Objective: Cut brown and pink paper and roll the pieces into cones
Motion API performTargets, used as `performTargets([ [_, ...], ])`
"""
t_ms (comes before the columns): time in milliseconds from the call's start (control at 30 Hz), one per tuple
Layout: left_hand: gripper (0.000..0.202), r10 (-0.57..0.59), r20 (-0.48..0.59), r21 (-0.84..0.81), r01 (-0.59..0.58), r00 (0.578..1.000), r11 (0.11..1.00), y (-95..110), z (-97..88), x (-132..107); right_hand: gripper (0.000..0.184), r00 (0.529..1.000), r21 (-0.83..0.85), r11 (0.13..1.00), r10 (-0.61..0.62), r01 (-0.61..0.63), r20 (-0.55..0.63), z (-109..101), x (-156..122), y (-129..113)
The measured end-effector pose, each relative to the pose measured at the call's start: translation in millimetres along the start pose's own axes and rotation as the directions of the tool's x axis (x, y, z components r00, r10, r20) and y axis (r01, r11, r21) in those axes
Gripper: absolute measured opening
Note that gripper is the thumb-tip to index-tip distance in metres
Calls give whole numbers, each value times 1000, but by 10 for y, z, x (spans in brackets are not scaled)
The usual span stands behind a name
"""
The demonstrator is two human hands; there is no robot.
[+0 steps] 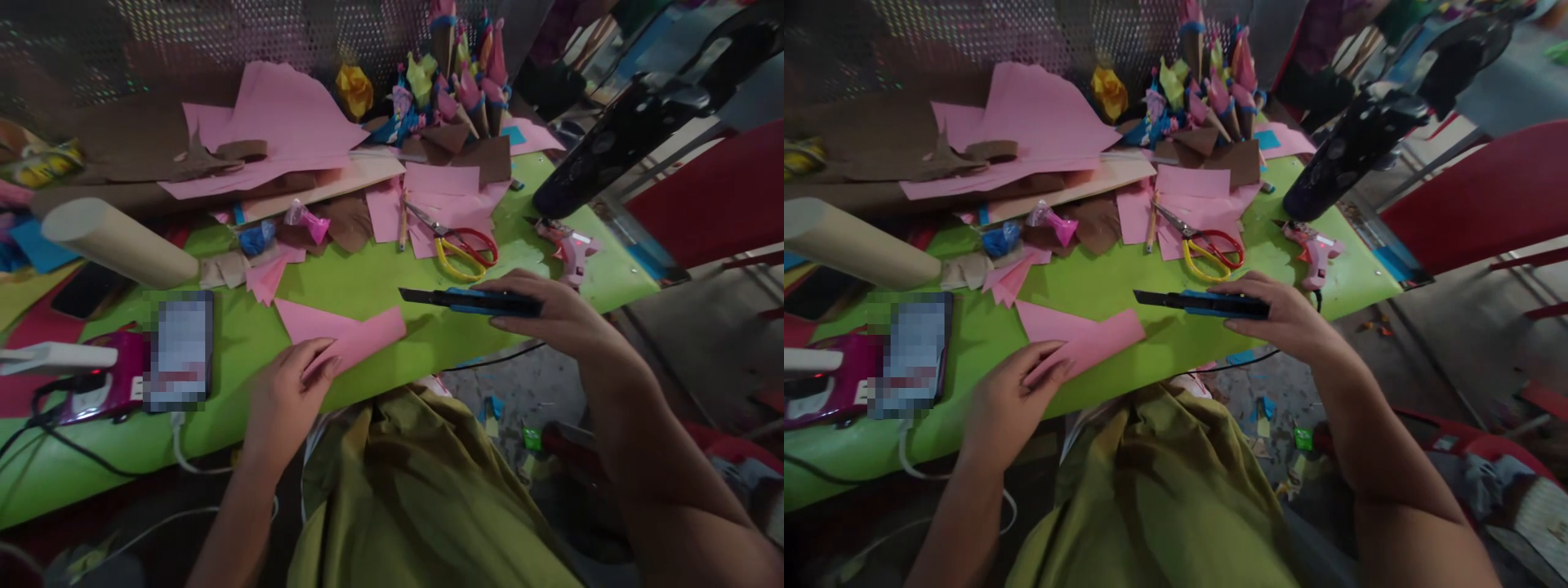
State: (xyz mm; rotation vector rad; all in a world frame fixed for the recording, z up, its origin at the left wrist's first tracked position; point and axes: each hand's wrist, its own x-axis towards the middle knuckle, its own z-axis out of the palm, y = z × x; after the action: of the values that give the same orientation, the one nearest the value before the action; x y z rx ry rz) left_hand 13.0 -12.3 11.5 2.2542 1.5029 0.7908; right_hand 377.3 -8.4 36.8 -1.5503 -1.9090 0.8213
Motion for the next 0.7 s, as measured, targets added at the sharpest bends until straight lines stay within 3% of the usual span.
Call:
performTargets([
  [167, 26, 74, -34, 133, -68, 997, 989, -2, 45, 101, 45, 1000, 45, 999, 15, -14, -14, 76, -142, 125],
  [333, 29, 178, -17, 328, -162, 984, 931, 6, 108, 112, 43, 993, 53, 994, 98, -101, 59, 119, -237, 109],
  [467, 40, 211, 50, 295, -217, 976, 930, 27, 179, 77, 49, 984, 85, 984, 146, -155, 101, 100, -277, 89],
  [567, 37, 181, 69, 263, -193, 981, 945, 65, 229, 52, 56, 980, 90, 985, 133, -147, 151, 92, -305, 94],
  [700, 38, 147, 113, 281, -173, 983, 944, 112, 261, 22, 51, 977, 64, 988, 125, -138, 174, 125, -351, 102],
])
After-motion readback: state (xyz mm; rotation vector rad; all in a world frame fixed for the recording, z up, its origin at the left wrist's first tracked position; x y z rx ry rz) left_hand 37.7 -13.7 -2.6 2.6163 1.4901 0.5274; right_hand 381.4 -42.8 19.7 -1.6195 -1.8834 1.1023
